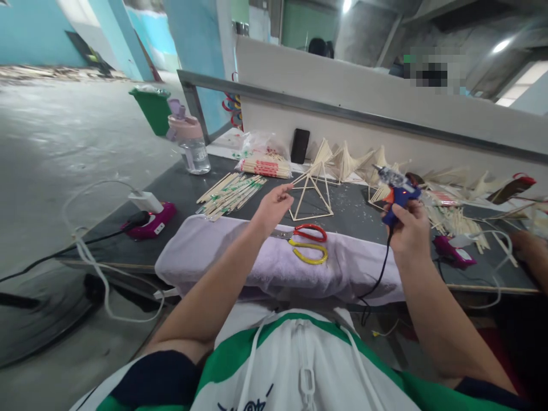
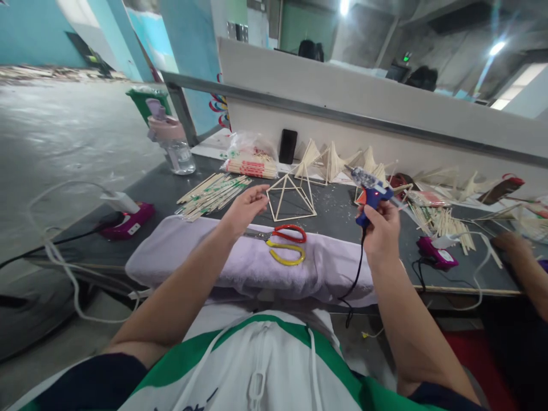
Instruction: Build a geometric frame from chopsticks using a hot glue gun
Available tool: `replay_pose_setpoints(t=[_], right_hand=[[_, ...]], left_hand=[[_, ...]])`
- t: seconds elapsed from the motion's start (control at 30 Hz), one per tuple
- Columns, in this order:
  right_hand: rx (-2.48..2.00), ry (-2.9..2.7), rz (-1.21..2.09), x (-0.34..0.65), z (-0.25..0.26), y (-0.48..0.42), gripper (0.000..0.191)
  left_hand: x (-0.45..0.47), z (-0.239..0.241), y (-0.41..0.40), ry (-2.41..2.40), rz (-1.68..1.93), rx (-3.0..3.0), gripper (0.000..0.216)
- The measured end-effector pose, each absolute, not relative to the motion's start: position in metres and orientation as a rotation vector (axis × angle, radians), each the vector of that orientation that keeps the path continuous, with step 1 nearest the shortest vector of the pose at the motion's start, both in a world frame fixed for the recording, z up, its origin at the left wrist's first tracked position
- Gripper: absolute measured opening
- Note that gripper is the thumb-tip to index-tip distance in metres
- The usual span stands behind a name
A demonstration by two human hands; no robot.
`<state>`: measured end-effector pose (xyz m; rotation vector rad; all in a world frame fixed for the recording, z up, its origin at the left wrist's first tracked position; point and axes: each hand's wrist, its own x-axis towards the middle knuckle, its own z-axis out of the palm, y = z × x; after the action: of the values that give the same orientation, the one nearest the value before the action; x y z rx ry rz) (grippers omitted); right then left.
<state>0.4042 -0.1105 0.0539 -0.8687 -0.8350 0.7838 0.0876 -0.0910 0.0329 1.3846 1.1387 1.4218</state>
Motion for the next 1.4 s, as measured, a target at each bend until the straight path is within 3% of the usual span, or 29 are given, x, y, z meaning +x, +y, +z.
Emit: replay_pose_setpoints(t=[0.1, 0.23, 0.33, 0.5, 0.77, 1.4], right_hand=[[-0.702, -0.966, 0.634, 0.384, 0.073, -0.12, 0.038], [-0.75, -1.148, 1.129, 0.367, 0.074, -0.122, 0.029], [-0.808, -1.254, 1.224, 0.357, 0.065, -0.115, 0.026], [-0.939, -1.484, 1.012, 0.344, 0.067, -0.097, 0.023], [-1.517, -1.733, 0.49, 0.328, 0.089, -0.077, 0.034], [-1.561, -1.86, 0.299, 0.314, 0.088, -0.061, 0.042]], left_hand=[[0.108, 0.033, -0.062, 1.239, 1.511, 1.51, 0.055], [0.127, 0.021, -0.041, 1.382, 1.472, 1.604, 0.061], [0.131, 0.009, -0.037, 1.381, 1.416, 1.638, 0.069], [0.128, -0.001, -0.037, 1.357, 1.364, 1.676, 0.076], [0.119, -0.003, -0.04, 1.243, 1.372, 1.74, 0.077], [0.12, -0.014, -0.035, 1.243, 1.394, 1.678, 0.079]])
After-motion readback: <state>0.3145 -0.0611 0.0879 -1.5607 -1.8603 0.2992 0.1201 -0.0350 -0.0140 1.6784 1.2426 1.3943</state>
